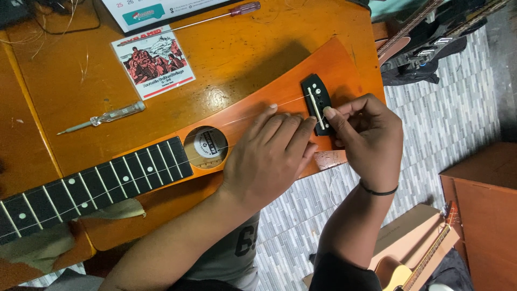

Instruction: Restringing an acoustic guitar, including cleaning the fretboard, inserting strings into the bridge, and winding them at the headstock.

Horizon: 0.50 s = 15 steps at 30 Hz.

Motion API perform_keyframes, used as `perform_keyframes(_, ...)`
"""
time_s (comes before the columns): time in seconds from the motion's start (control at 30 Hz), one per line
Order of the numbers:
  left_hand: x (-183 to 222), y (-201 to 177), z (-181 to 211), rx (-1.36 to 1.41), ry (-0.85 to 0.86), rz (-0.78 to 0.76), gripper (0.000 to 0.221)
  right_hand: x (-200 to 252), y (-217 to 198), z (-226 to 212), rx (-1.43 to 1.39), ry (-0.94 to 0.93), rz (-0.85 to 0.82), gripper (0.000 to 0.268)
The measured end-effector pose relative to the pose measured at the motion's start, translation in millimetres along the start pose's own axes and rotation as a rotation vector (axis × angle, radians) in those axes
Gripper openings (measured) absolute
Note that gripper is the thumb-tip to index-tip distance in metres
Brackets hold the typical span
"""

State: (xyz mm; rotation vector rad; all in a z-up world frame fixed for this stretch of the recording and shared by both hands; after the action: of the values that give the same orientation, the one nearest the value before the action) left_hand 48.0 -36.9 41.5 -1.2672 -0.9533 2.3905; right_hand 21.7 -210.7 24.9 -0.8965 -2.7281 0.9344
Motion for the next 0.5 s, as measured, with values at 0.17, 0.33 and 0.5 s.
perform_keyframes(0.17,1,0,0,0.005,-0.018,-0.011,0.031,-3,4,-3,0.123,0.004,-0.117,0.031)
perform_keyframes(0.33,3,3,-1,0.012,-0.012,0.006,0.032,-4,6,-5,0.085,-0.014,-0.175,0.032)
perform_keyframes(0.5,10,4,-8,0.001,-0.048,0.042,0.04,-2,6,6,0.016,-0.041,-0.14,0.027)
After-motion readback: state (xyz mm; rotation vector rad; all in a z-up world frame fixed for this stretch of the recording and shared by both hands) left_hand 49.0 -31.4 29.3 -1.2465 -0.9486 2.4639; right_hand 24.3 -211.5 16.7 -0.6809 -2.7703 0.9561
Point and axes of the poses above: each hand's wrist, its own x-axis away from the middle knuckle, its own y-axis out of the palm, z = x × y, the point moved 8 cm from there along -x, towards the middle knuckle, and after that the axes turned 9 degrees about z, right-handed, at the moved point
